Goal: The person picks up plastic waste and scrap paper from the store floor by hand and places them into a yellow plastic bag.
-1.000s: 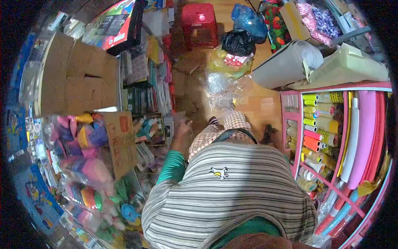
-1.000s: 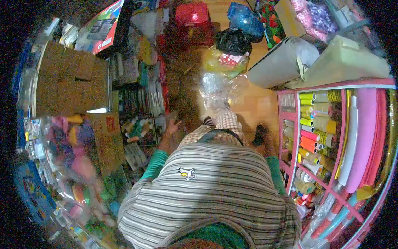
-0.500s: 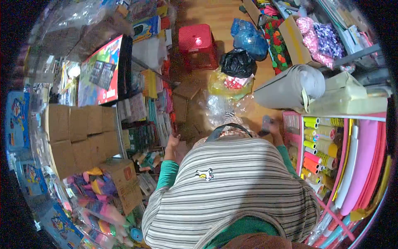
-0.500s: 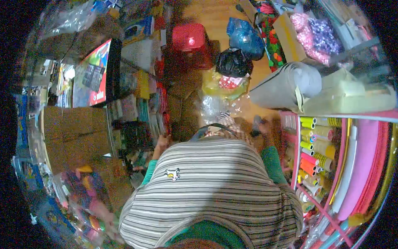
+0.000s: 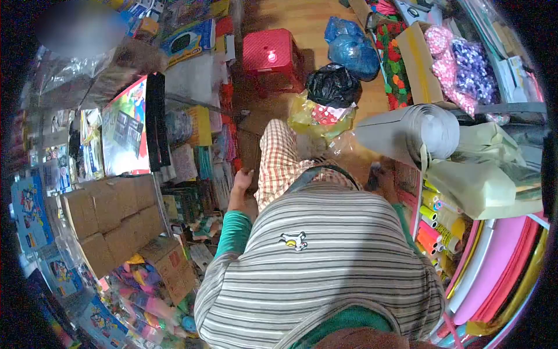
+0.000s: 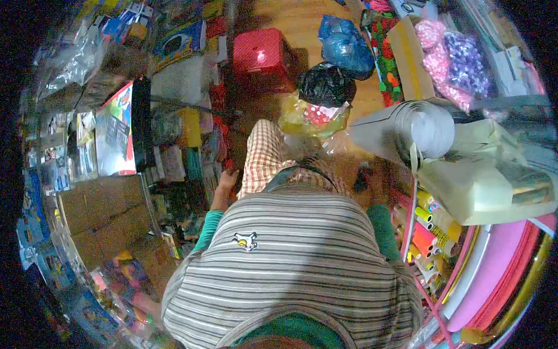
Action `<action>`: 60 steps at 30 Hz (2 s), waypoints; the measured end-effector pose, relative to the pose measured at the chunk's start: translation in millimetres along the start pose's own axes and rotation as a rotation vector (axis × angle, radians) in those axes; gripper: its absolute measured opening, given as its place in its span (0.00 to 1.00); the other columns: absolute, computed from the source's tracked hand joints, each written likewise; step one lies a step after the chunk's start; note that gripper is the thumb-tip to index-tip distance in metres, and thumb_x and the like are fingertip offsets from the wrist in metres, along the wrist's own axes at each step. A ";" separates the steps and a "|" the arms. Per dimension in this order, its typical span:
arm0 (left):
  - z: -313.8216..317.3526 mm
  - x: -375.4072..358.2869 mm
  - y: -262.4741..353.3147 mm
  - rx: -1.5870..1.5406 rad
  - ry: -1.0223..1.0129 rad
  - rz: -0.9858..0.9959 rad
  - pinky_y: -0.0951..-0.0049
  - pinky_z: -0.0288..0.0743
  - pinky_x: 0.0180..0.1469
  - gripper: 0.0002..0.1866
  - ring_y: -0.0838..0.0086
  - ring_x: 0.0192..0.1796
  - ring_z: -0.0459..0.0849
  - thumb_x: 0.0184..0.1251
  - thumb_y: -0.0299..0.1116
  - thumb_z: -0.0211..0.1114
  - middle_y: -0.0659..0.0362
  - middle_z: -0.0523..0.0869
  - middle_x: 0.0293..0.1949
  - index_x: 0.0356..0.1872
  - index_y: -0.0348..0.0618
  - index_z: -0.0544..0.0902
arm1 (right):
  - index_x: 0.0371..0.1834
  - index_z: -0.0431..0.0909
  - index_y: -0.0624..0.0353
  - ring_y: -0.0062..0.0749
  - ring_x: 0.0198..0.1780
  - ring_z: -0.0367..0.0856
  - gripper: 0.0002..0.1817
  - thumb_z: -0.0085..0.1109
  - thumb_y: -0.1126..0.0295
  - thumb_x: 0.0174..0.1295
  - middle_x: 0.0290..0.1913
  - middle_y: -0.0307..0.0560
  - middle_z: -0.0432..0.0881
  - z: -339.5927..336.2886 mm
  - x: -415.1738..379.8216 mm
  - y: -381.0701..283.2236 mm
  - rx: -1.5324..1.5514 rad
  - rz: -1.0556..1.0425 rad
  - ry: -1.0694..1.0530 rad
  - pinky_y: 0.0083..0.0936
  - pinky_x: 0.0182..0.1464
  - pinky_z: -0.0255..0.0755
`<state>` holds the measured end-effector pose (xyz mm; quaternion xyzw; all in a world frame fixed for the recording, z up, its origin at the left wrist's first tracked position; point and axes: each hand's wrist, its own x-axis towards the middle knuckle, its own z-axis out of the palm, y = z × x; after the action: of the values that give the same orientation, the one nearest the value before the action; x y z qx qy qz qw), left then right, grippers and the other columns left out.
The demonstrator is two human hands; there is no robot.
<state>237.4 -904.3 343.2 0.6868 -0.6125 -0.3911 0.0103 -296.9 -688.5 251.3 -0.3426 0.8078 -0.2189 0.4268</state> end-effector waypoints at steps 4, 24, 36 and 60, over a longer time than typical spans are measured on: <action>-16.5 -2.3 31.5 0.104 -0.054 -0.116 0.65 0.70 0.42 0.15 0.56 0.42 0.76 0.50 0.39 0.58 0.46 0.78 0.36 0.37 0.41 0.77 | 0.38 0.76 0.62 0.24 0.32 0.74 0.15 0.59 0.67 0.47 0.33 0.40 0.78 -1.3 -27.8 13.2 -0.245 0.112 0.020 0.22 0.37 0.69; -86.4 285.8 179.0 0.220 -0.120 0.389 0.63 0.69 0.41 0.16 0.53 0.42 0.74 0.51 0.42 0.54 0.46 0.78 0.37 0.37 0.44 0.77 | 0.39 0.75 0.59 0.30 0.35 0.74 0.15 0.59 0.68 0.46 0.35 0.42 0.77 -11.0 192.9 -182.5 -0.050 -0.044 0.211 0.26 0.37 0.68; -134.0 466.8 125.9 0.160 -0.136 0.171 0.61 0.69 0.44 0.20 0.53 0.43 0.75 0.52 0.44 0.56 0.43 0.77 0.38 0.38 0.36 0.76 | 0.39 0.75 0.57 0.33 0.36 0.73 0.16 0.60 0.68 0.45 0.37 0.44 0.77 51.5 232.0 -306.2 0.176 0.085 0.365 0.28 0.38 0.68; -141.0 541.2 69.7 -0.160 -0.276 0.116 0.65 0.70 0.41 0.19 0.60 0.38 0.77 0.51 0.39 0.58 0.47 0.78 0.37 0.40 0.36 0.75 | 0.29 0.75 0.64 0.25 0.20 0.73 0.12 0.59 0.65 0.47 0.23 0.44 0.77 128.4 233.8 -230.0 -0.013 0.022 0.229 0.24 0.22 0.67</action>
<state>226.4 -1446.9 191.4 0.5870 -0.6137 -0.5279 0.0035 -198.4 -1023.4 204.5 -0.3092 0.8564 -0.2468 0.3318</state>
